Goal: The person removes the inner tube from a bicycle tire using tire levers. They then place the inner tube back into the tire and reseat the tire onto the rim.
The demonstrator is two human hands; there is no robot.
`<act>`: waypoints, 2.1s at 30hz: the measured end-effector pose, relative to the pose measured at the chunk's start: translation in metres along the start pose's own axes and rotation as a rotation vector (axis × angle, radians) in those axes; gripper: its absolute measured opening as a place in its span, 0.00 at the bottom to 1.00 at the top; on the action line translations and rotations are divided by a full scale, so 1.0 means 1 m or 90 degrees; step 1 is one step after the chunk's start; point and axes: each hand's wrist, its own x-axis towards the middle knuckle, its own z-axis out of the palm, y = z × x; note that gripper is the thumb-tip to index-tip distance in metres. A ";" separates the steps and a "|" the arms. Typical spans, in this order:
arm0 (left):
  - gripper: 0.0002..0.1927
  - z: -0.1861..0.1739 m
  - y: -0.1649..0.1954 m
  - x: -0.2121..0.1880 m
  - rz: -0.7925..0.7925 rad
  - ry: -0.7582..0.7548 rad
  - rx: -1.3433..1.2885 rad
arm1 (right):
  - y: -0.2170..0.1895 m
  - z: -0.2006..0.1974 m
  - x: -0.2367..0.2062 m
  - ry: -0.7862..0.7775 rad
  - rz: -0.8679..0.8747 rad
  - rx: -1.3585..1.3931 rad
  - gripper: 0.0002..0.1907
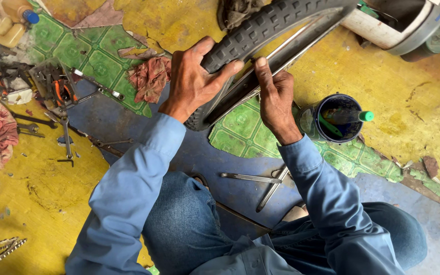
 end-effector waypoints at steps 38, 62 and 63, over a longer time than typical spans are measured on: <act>0.19 0.022 -0.014 -0.027 -0.037 -0.048 -0.092 | 0.000 -0.028 0.029 -0.030 -0.005 0.179 0.08; 0.18 0.018 -0.015 -0.023 -0.119 -0.091 -0.190 | 0.002 -0.016 0.026 0.093 0.017 0.226 0.05; 0.18 0.018 -0.017 -0.022 -0.121 -0.096 -0.202 | 0.003 -0.016 0.026 0.094 0.021 0.239 0.05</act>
